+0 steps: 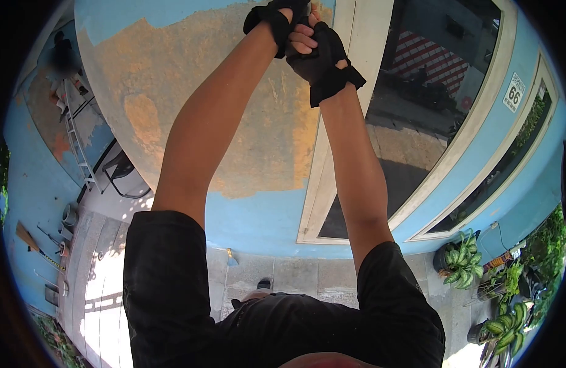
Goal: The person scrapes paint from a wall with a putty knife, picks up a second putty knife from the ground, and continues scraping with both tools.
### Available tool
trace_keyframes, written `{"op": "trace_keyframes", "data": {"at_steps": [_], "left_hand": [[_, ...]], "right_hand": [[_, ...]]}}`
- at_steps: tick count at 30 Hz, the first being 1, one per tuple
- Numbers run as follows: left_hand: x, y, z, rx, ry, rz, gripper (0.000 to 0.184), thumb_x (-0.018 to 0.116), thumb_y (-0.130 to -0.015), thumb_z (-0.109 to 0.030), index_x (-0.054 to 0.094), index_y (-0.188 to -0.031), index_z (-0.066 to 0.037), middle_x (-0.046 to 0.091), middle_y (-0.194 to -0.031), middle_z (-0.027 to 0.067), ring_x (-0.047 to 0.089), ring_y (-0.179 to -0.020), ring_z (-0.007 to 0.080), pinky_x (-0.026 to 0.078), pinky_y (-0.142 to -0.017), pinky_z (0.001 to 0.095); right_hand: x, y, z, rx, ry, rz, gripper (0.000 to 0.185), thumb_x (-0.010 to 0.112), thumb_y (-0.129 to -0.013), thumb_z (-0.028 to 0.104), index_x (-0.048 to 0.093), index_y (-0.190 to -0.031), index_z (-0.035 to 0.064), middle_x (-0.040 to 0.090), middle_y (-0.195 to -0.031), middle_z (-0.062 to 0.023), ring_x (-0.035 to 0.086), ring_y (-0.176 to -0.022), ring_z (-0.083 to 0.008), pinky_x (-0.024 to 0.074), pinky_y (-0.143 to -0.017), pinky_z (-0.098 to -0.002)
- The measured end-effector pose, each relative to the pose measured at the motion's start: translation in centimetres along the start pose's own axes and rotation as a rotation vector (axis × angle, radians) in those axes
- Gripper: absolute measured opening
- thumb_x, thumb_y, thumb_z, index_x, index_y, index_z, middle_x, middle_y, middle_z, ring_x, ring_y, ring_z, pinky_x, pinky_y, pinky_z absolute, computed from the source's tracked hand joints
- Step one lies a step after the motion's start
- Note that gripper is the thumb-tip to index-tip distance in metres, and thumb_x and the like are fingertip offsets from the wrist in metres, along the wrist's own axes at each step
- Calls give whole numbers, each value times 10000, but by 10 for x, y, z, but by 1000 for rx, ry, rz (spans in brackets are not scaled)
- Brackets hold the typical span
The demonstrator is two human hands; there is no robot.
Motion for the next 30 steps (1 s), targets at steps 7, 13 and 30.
{"op": "trace_keyframes", "data": {"at_steps": [7, 13, 30], "left_hand": [[-8, 11, 3, -57, 5, 15, 401, 524, -906, -514, 657, -1001, -147, 673, -771, -9, 551, -445, 126, 469, -365, 285], [-3, -2, 20, -162, 6, 56, 403, 522, -906, -516, 658, -999, -148, 673, -772, -10, 552, -449, 125, 468, -368, 282], [6, -2, 6, 4, -86, 29, 396, 524, -905, -522, 653, -954, -151, 656, -750, -18, 583, -529, 116, 487, -422, 256]], "right_hand": [[7, 3, -10, -6, 18, 12, 179, 426, -1013, 217, 482, -870, 127, 431, -666, 9, 384, -470, -90, 327, -422, -227], [-17, 6, -5, 32, 23, 68, 141, 458, -984, 192, 502, -853, 219, 449, -663, 14, 408, -489, -101, 347, -434, -239], [-8, 15, -10, -43, 65, 18, 112, 419, -1018, 238, 529, -1008, 219, 419, -654, 18, 381, -480, -91, 333, -446, -234]]}}
Point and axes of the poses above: each hand's wrist, its own y-axis away from the middle knuckle, its own x-axis out of the palm, z = x × y, the point moved 3 cm from there along -y, towards the middle knuckle
